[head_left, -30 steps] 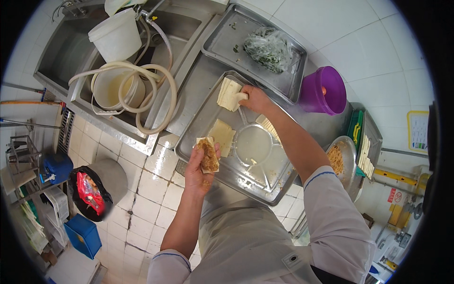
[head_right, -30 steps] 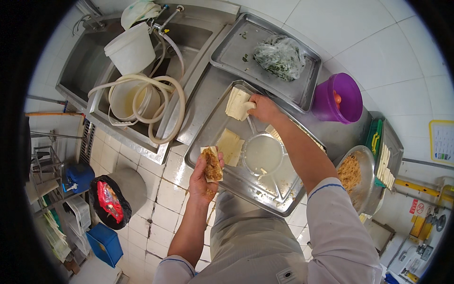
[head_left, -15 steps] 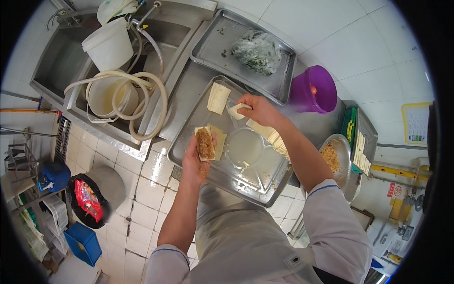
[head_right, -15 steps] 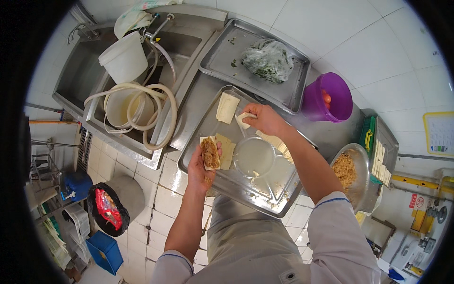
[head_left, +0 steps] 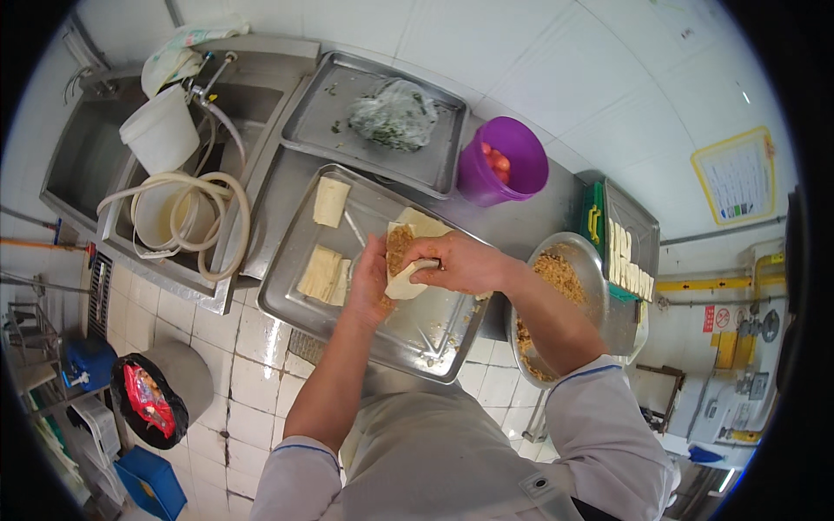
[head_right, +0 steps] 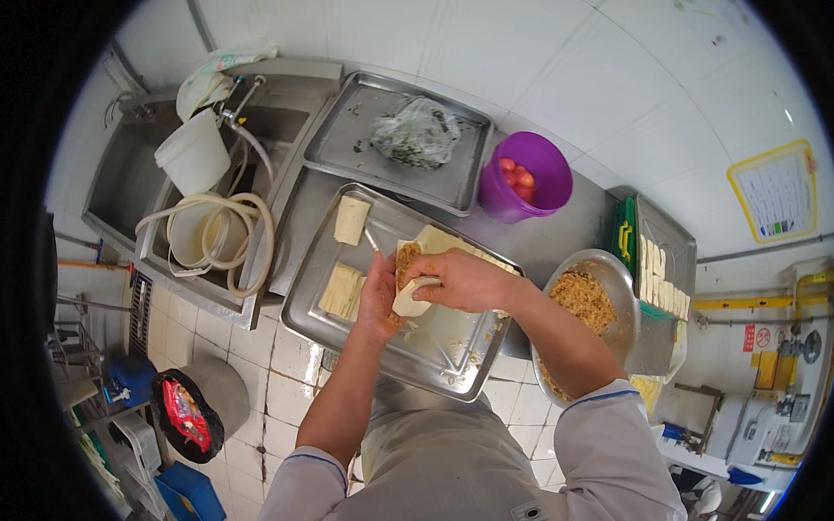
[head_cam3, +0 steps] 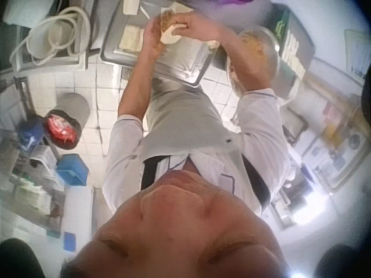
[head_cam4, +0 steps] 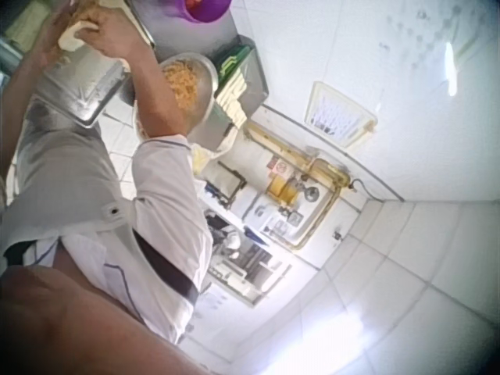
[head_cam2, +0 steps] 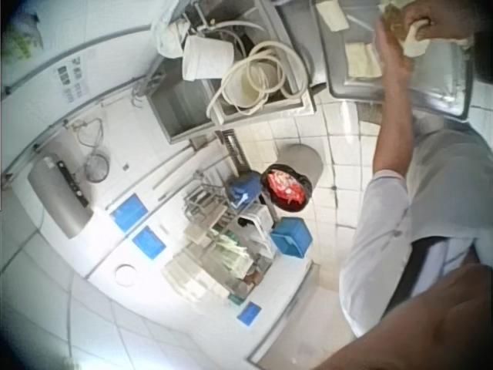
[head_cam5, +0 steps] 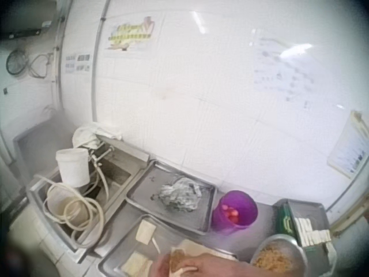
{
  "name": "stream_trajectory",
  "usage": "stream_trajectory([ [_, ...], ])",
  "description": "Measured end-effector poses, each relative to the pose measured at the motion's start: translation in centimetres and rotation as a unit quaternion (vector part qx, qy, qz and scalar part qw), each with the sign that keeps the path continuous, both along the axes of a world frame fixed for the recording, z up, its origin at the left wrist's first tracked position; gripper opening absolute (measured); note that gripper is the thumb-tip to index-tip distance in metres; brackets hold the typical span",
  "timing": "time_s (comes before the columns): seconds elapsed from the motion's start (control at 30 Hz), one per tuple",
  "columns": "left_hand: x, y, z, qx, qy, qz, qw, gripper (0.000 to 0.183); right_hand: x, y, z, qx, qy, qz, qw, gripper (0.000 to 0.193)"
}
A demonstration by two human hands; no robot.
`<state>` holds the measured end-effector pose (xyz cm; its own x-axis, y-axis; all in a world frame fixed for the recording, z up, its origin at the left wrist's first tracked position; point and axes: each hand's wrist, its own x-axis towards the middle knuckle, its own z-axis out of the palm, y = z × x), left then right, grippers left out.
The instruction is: The person repeatedly scoops a crumbly filling from a large metal bowl and places it onto rectangular tofu slices. They then cover each filled slice with another tofu slice and arrange the assembled units on a metal tray.
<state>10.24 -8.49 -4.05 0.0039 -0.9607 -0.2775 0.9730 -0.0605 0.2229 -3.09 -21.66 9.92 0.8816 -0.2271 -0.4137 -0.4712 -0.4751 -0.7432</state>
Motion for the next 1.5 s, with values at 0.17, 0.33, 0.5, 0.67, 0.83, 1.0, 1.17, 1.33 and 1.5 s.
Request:
stream_trajectory([
  [0.17,-6.9,-0.7,3.1,-0.016,-0.022,-0.039,0.999,0.057,-6.3,-1.5,0.9,-0.114,-0.059,-0.045,0.991,0.025],
  [0.33,-15.0,-1.4,5.4,-0.027,-0.091,-0.059,0.994,0.067,-14.7,-2.0,2.9,-0.141,-0.125,-0.088,0.978,0.024],
  [0.5,-23.1,-2.2,7.4,-0.055,-0.134,-0.070,0.987,0.065,-24.3,-1.8,3.9,-0.070,-0.169,-0.181,0.966,0.032],
  [0.67,-30.5,-2.6,10.1,-0.027,-0.112,-0.088,0.989,0.052,-32.5,-1.7,3.9,-0.088,-0.209,-0.171,0.959,0.033],
  [0.83,-36.1,-2.6,12.1,-0.027,-0.171,-0.153,0.973,0.048,-40.1,0.9,4.3,0.103,-0.256,-0.362,0.890,0.043],
  [1.0,-42.7,-2.9,12.0,-0.078,-0.160,-0.215,0.960,0.048,-48.0,4.4,3.5,0.178,-0.205,-0.442,0.855,0.058],
  [1.17,-50.1,-2.6,11.0,0.017,-0.206,-0.280,0.938,0.047,-55.5,5.4,1.1,0.310,-0.091,-0.497,0.805,0.048],
  [1.33,-54.8,-4.9,10.7,0.034,-0.231,-0.333,0.914,0.049,-61.4,3.8,-2.0,0.367,-0.163,-0.502,0.766,0.049],
  [1.5,-61.6,-11.9,9.2,0.036,-0.222,-0.341,0.913,0.049,-68.9,-3.5,-4.6,0.382,-0.180,-0.498,0.758,0.047],
])
